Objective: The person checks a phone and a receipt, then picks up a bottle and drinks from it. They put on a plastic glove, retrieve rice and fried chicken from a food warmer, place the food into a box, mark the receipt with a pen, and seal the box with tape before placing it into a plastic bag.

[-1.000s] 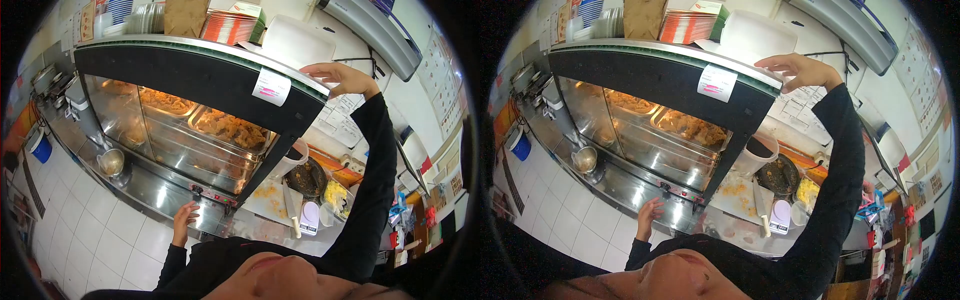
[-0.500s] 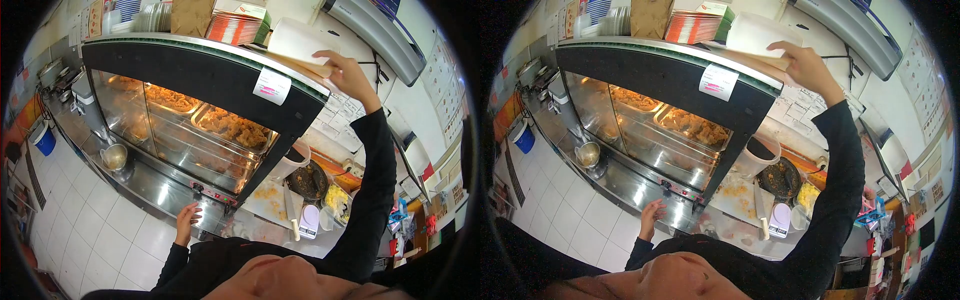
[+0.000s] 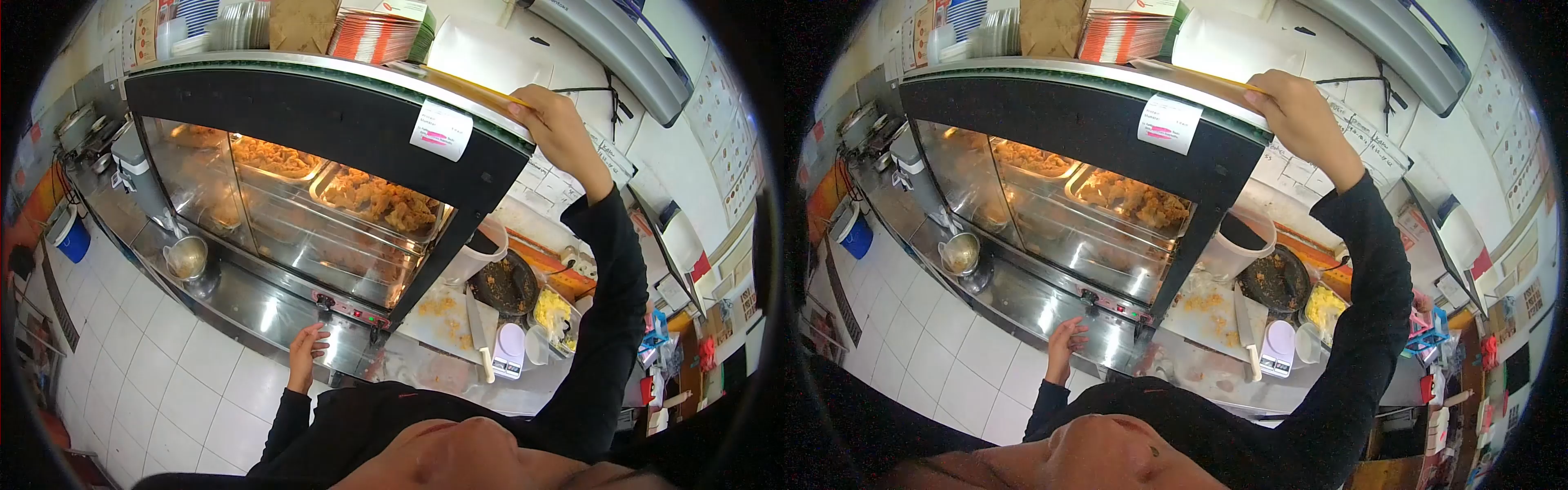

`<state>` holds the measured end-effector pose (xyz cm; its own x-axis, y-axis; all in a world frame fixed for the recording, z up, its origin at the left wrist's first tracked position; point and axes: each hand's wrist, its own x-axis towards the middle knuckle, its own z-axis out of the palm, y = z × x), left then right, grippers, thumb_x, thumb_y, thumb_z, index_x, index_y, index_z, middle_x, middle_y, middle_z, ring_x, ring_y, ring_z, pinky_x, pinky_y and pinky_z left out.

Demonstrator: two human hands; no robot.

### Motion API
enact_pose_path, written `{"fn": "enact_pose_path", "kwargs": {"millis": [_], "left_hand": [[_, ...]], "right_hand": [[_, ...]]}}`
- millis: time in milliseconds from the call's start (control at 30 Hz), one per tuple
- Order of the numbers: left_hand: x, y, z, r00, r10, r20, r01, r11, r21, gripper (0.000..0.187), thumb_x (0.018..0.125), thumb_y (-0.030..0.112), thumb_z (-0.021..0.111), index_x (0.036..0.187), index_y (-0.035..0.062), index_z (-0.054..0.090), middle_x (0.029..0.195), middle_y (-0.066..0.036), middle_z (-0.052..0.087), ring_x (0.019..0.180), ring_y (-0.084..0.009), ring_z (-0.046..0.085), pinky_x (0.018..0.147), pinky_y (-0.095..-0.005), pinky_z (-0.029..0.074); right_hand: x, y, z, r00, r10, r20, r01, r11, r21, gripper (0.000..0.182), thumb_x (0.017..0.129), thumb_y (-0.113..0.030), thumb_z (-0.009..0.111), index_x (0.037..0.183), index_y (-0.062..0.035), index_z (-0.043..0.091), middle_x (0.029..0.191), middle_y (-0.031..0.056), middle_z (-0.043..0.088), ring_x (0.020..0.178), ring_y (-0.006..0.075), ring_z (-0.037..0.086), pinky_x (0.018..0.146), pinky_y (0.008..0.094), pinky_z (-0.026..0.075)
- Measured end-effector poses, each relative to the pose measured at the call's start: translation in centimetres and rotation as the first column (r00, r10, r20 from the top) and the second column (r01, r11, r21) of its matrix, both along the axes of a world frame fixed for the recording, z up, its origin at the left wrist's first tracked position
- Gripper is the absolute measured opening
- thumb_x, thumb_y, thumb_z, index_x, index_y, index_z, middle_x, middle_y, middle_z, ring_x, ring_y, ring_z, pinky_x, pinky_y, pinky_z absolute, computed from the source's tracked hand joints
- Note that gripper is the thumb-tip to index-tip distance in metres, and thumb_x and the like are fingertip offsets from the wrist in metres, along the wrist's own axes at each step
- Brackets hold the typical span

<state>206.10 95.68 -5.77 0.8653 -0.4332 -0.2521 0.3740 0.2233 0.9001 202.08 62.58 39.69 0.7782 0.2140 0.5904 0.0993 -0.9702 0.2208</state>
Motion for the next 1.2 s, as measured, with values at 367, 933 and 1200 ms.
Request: {"fn": "enact_pose_path", "kwargs": {"millis": [367,933,1200], "left_hand": [[0.6,-0.2,-0.2,0.999,-0.004,0.036,0.004,1.0,0.015,0.03,0.093,0.03,0.049,0.113,0.0109,0.06,0.096,-0.003,0.066,0.076,-0.0095,0.059,0.067,-0.0223,0.042],[1.7,-1.4,-4.2,0.984,-0.056,0.171,0.082,0.985,-0.15,0.024,0.093,0.021,0.053,0.112,0.0075,0.059,0.101,-0.003,0.062,0.089,-0.0109,0.058,0.073,-0.026,0.048],[1.6,-0.8,-5.8,0.972,-0.04,0.233,0.056,0.997,-0.061,0.022,0.092,0.021,0.053,0.104,0.0032,0.059,0.099,-0.003,0.062,0.088,-0.0104,0.059,0.068,-0.0265,0.049]], "right_hand": [[-1.2,3.8,-3.5,0.911,0.093,0.403,-0.014,0.981,-0.194,0.009,0.084,-0.011,0.058,0.091,-0.01,0.064,0.079,0.0074,0.063,0.065,0.0275,0.06,0.055,0.0337,0.047],[-8.4,-9.9,-8.4,0.565,-0.23,0.793,0.136,0.973,0.185,0.029,0.077,0.005,0.06,0.105,0.0006,0.063,0.094,0.0098,0.067,0.089,0.0195,0.064,0.081,0.0307,0.048],[-7.3,-12.7,-15.0,0.611,-0.434,0.662,0.282,0.901,0.33,0.026,0.077,-0.002,0.06,0.102,-0.0013,0.063,0.093,0.0095,0.066,0.09,0.0212,0.061,0.082,0.0336,0.046]]}}
